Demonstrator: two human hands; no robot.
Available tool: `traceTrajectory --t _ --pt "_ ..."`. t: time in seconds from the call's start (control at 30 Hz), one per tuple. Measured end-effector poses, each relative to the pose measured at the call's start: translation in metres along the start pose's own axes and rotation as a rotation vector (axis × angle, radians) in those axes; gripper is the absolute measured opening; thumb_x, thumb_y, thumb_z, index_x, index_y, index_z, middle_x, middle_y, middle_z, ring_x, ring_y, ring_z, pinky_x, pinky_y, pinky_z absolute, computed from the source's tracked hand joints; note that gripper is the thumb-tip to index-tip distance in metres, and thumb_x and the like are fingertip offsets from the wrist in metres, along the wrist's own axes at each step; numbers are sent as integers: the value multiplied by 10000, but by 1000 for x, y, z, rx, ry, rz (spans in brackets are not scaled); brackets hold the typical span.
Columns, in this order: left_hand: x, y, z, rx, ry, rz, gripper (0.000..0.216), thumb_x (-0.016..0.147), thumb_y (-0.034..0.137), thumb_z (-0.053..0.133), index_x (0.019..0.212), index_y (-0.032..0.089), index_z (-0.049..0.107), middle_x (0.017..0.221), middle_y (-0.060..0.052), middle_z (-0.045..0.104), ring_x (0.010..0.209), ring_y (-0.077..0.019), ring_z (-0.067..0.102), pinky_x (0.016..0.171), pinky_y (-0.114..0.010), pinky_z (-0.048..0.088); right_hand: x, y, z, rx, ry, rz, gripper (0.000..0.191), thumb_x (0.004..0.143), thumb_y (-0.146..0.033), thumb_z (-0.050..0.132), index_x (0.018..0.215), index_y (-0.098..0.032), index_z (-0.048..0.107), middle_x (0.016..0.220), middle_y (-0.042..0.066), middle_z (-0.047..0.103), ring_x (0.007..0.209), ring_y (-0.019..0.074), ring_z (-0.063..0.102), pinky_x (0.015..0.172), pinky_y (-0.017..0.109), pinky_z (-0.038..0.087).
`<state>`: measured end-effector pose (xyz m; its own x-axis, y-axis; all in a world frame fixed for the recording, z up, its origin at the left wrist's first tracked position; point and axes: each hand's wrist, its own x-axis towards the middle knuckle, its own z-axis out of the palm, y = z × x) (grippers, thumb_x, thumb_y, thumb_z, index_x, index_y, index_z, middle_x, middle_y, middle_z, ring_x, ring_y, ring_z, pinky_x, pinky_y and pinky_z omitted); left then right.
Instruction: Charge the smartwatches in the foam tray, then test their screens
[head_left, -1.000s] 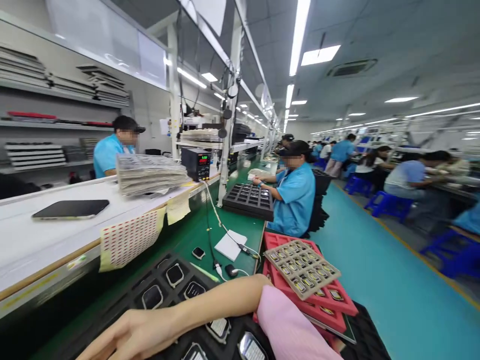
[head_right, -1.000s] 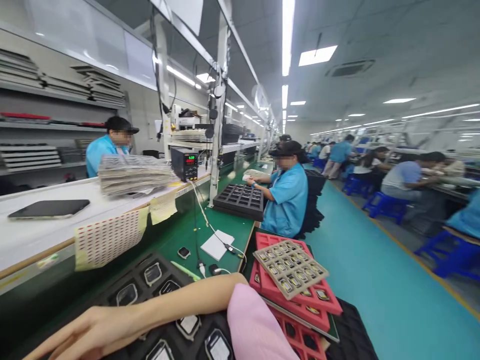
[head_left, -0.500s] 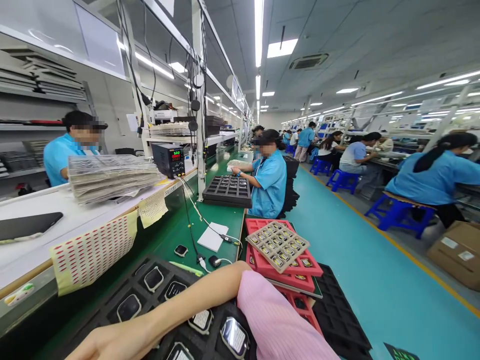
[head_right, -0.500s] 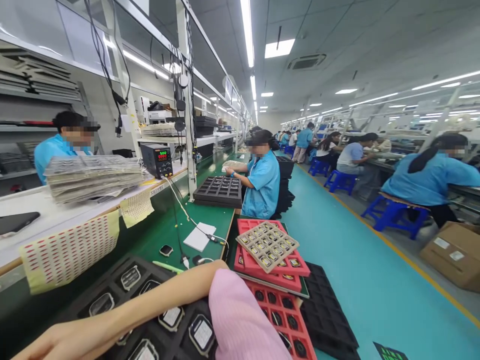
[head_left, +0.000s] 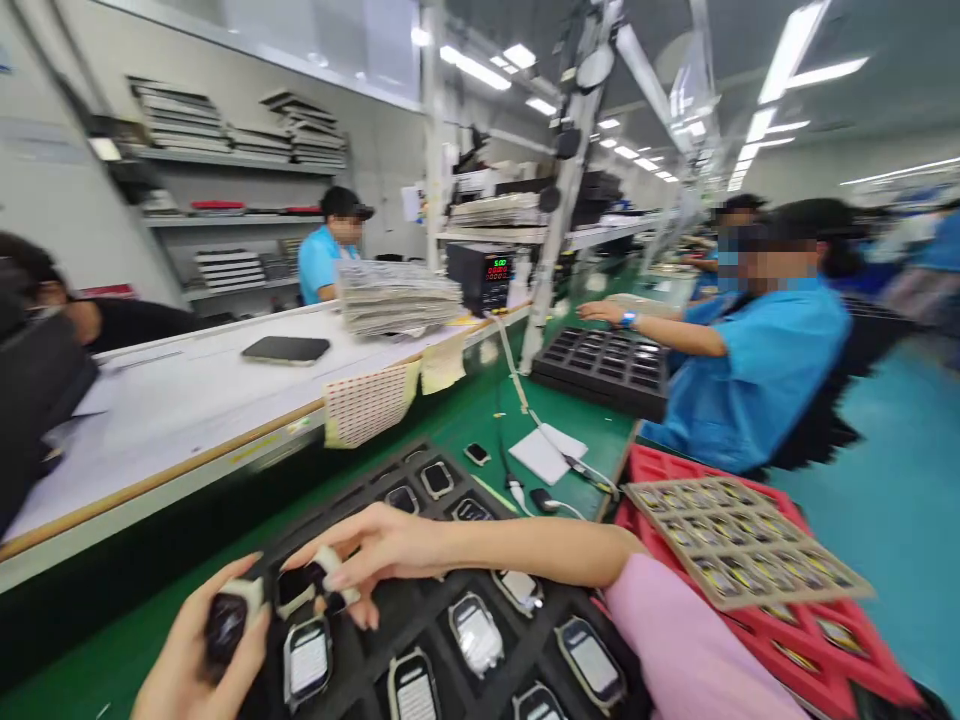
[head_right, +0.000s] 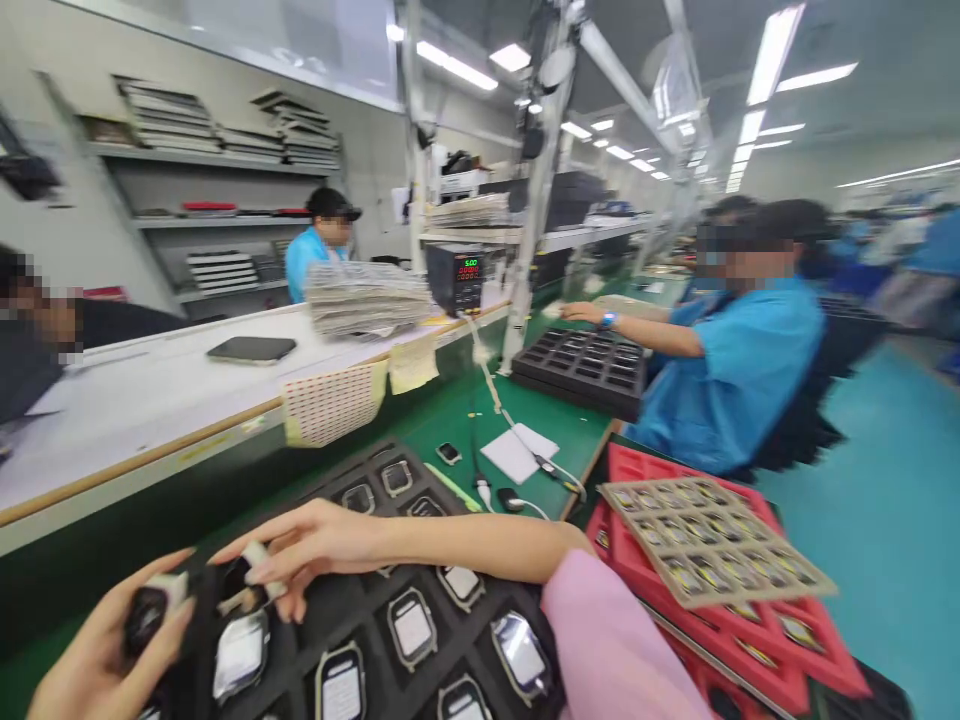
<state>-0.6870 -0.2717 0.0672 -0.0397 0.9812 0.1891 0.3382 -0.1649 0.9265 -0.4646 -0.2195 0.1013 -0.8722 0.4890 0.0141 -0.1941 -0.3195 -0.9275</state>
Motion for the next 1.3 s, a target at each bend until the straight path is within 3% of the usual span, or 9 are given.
traceTrajectory --t 0.07,0.2,0.47,0.67,0.83,1.0,1.3 --pt "0 4 -2 -20 17 -22 471 811 490 570 1198 231 501 1147 -46 580 1015 -238 582 788 -286 498 1 -2 2 -6 40 7 557 786 -250 733 1299 -149 543 864 48 628 568 106 630 553 234 555" --pt "5 15 -4 6 -56 39 331 828 344 556 1125 202 516 1036 -50 619 935 -217 600 779 -285 482 4 -6 5 -42 122 -1 499 771 -286 733 1227 -135 599 740 25 619 499 108 610 486 227 536" --pt "3 22 -8 -74 -79 54 323 829 206 563 1147 221 508 996 -35 603 890 -197 576 768 -274 451 7 -12 10 -80 157 32 494 815 -311 685 1264 -147 559 919 83 654 544 112 607 513 253 518" --pt "9 23 -11 -526 -204 -111 428 754 205 687 1147 206 515 966 -39 600 829 -180 584 709 -274 479 12 -11 11 -46 195 40 466 876 -317 601 1288 -122 502 914 104 654 675 172 646 567 281 509" --pt "10 30 -17 -812 -212 -293 295 820 244 616 1089 170 521 966 -92 650 888 -223 630 784 -365 508 16 -6 8 -68 231 48 386 927 -312 511 1269 -133 501 915 102 644 674 164 643 547 268 508" --pt "12 25 -14 -809 -183 -288 305 863 270 535 1142 151 502 885 -95 667 794 -227 657 712 -367 522 18 -2 5 -219 322 54 465 887 -333 557 1301 -142 470 859 81 643 620 172 655 469 247 503" --pt "11 16 -13 -726 -250 -194 312 874 226 497 1184 194 511 1055 -104 639 986 -258 621 749 -347 527 16 -4 4 -323 336 52 457 870 -318 589 1284 -147 501 900 89 665 664 200 693 471 242 536"
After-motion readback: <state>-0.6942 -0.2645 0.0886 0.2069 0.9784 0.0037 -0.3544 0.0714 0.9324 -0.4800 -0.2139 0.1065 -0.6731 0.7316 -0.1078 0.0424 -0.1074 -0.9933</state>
